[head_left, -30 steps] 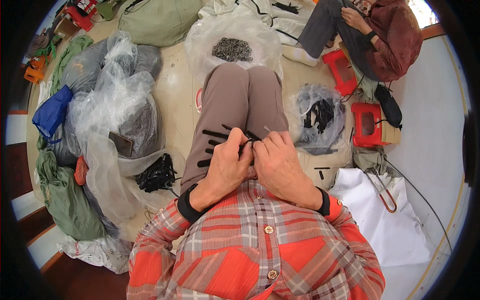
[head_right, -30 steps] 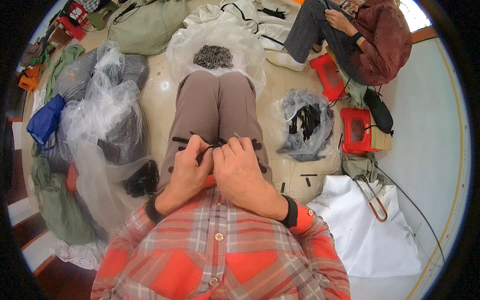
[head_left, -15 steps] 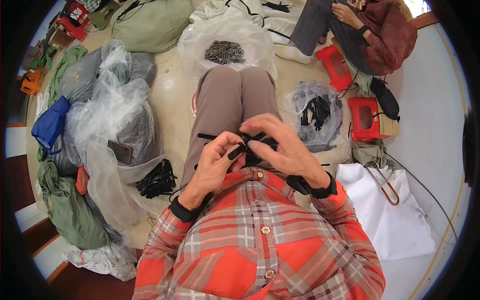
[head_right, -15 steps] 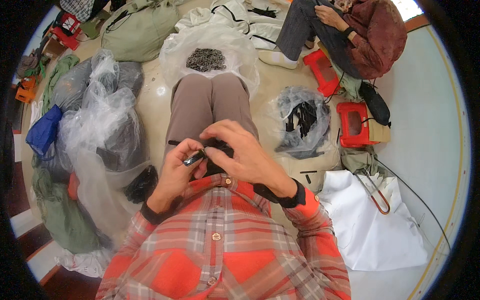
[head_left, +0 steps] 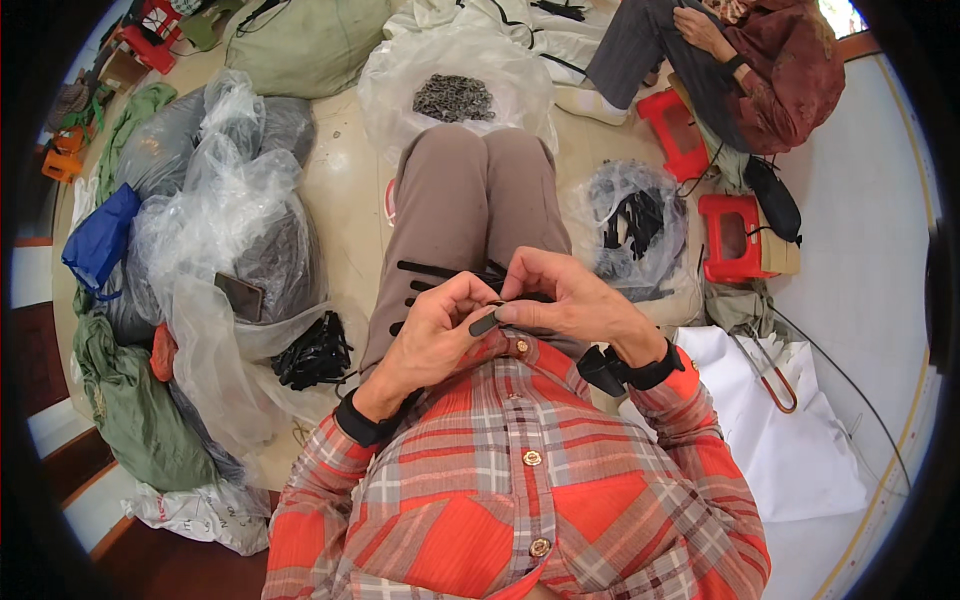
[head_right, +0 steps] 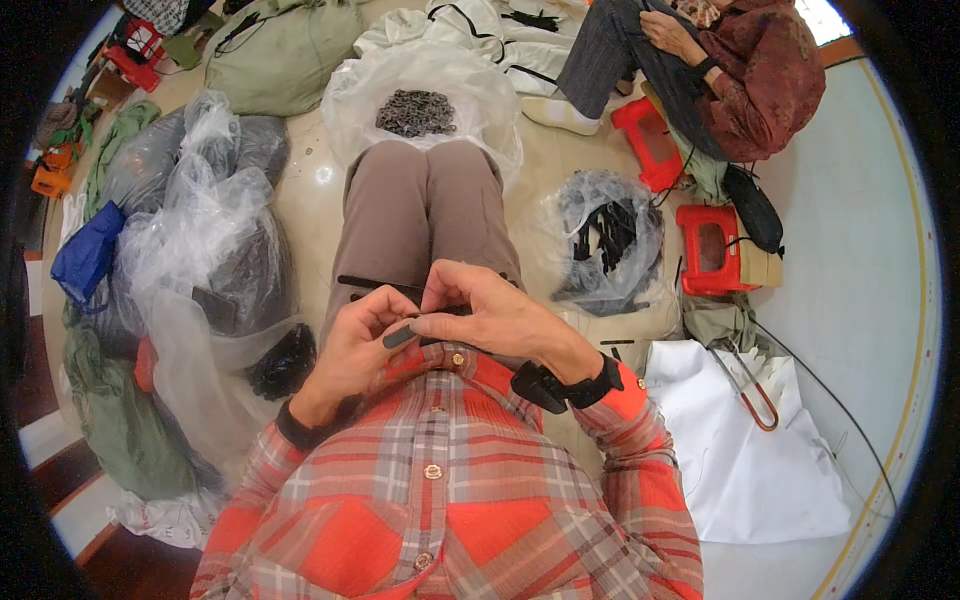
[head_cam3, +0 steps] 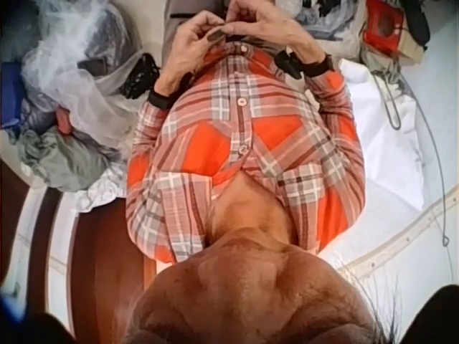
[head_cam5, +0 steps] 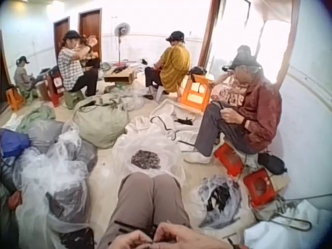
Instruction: Assembling plastic clips and components for shoes while sitting on the floor.
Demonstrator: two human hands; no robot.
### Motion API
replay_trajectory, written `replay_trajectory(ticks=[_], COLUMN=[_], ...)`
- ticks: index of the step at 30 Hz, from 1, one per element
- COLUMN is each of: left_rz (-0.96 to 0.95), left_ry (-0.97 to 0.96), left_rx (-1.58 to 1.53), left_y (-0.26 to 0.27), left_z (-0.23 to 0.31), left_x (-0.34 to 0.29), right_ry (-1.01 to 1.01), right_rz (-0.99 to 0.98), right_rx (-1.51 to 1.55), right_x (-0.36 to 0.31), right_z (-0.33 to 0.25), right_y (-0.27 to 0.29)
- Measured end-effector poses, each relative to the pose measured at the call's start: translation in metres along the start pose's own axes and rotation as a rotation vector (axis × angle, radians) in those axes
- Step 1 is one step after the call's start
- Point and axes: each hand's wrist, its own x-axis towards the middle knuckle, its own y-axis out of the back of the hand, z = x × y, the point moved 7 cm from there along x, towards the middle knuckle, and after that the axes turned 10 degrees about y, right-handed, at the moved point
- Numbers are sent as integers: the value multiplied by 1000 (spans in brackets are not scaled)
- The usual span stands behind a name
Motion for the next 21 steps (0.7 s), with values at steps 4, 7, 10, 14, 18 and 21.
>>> replay_trajectory(ticks=[4, 7, 10, 14, 18, 21], left_rz=[37, 15, 11, -83, -133, -132], left_ry=[15, 179, 149, 85, 71, 133], left_rx=[118, 59, 79, 136, 57, 19], left_y=[-4, -11, -15, -17, -19, -19], left_z=[4, -3, -2, -7, -2, -3], left_x=[-4, -10, -11, -12, -8, -10], right_ry=[-15, -73, -33, 53, -23, -20], right_rz=[30, 5, 20, -2, -19, 30], right_rx=[-34, -35, -67, -257, 169, 36], right_x=[-4, -14, -13, -18, -20, -19], right_z=[6, 11, 7, 2, 19, 14], right_y=[-1, -5, -5, -9, -7, -5])
